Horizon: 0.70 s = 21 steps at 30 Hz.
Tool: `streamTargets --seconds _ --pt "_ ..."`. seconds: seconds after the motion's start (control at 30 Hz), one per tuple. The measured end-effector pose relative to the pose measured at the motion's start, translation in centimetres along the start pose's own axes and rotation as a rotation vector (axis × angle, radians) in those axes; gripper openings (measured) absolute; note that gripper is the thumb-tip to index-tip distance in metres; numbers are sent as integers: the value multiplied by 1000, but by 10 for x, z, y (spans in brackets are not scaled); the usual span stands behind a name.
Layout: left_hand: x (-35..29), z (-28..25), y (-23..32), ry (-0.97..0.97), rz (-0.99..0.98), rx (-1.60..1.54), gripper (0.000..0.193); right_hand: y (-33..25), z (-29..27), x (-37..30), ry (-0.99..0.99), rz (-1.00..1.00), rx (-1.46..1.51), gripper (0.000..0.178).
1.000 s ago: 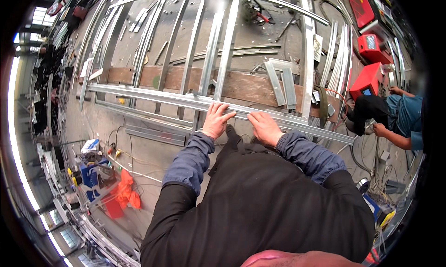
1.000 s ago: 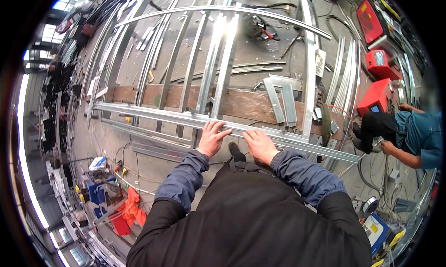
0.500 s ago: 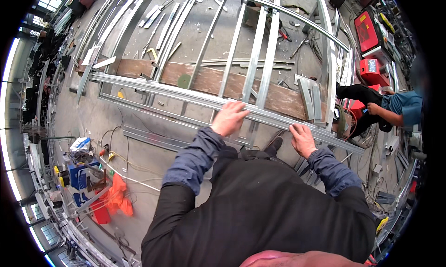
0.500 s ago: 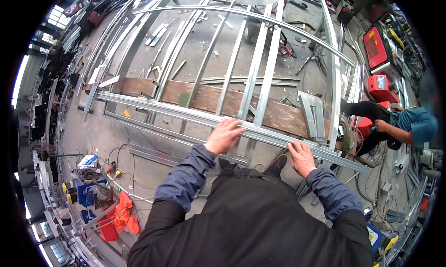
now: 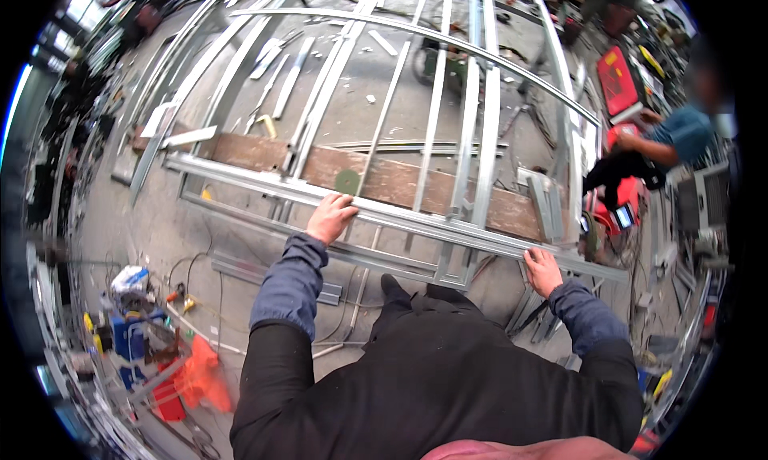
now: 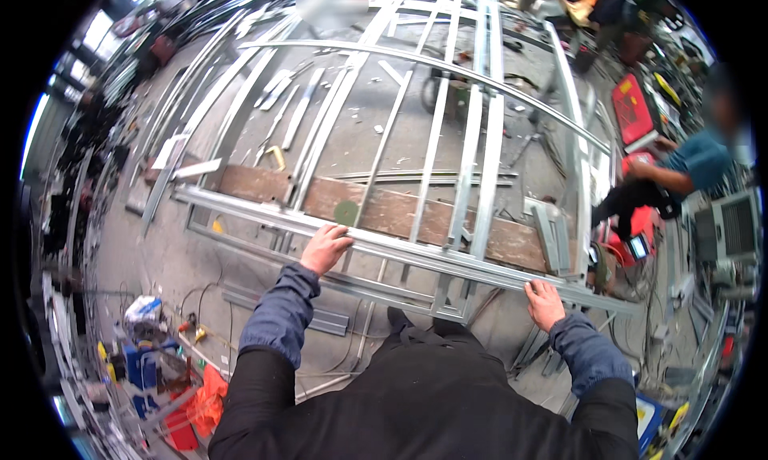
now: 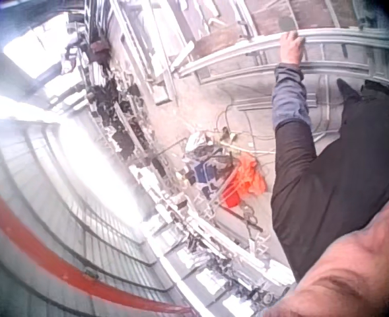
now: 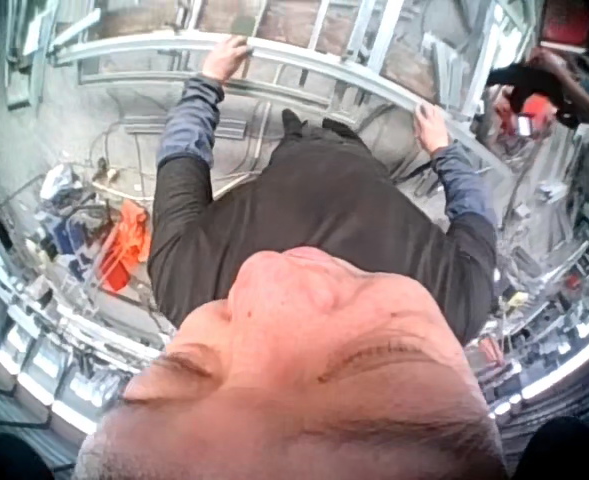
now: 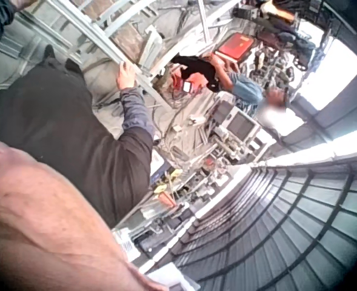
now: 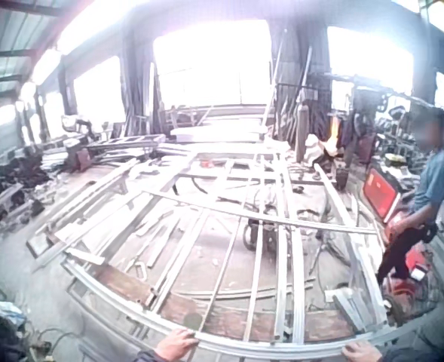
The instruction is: The person welds metal frame components using a handheld welding torch, joining metal bars together in a workshop setting. The person positions the metal pieces, applies welds, and occasionally adjusts the frame structure.
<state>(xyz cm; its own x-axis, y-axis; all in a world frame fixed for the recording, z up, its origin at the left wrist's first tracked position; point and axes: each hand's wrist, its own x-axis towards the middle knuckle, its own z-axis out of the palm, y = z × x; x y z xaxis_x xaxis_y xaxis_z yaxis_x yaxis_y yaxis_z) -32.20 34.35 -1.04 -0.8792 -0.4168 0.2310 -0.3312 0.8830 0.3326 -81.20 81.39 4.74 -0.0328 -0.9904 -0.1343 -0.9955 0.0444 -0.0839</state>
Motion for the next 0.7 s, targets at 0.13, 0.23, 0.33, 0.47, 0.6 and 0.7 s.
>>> streamTargets --seconds 0.13,0.23,0.33,0.47,0.6,0.7 --pt "1 -8 9 8 -51 -68 17 -4 -14 -2 37 16 0 61" --pt "5 -8 14 -20 -33 -33 16 8 -9 -4 -14 15 -23 61" --pt "3 -5 13 -26 -4 -24 13 13 6 -13 15 51 14 61" --pt "10 -5 10 -56 12 15 11 21 5 1 22 130 109 34" --pt "12 -5 11 -86 -28 0 13 62 -19 107 240 273 342 46" --pt "8 -11 22 -111 -67 7 13 95 -80 243 146 574 497 84"
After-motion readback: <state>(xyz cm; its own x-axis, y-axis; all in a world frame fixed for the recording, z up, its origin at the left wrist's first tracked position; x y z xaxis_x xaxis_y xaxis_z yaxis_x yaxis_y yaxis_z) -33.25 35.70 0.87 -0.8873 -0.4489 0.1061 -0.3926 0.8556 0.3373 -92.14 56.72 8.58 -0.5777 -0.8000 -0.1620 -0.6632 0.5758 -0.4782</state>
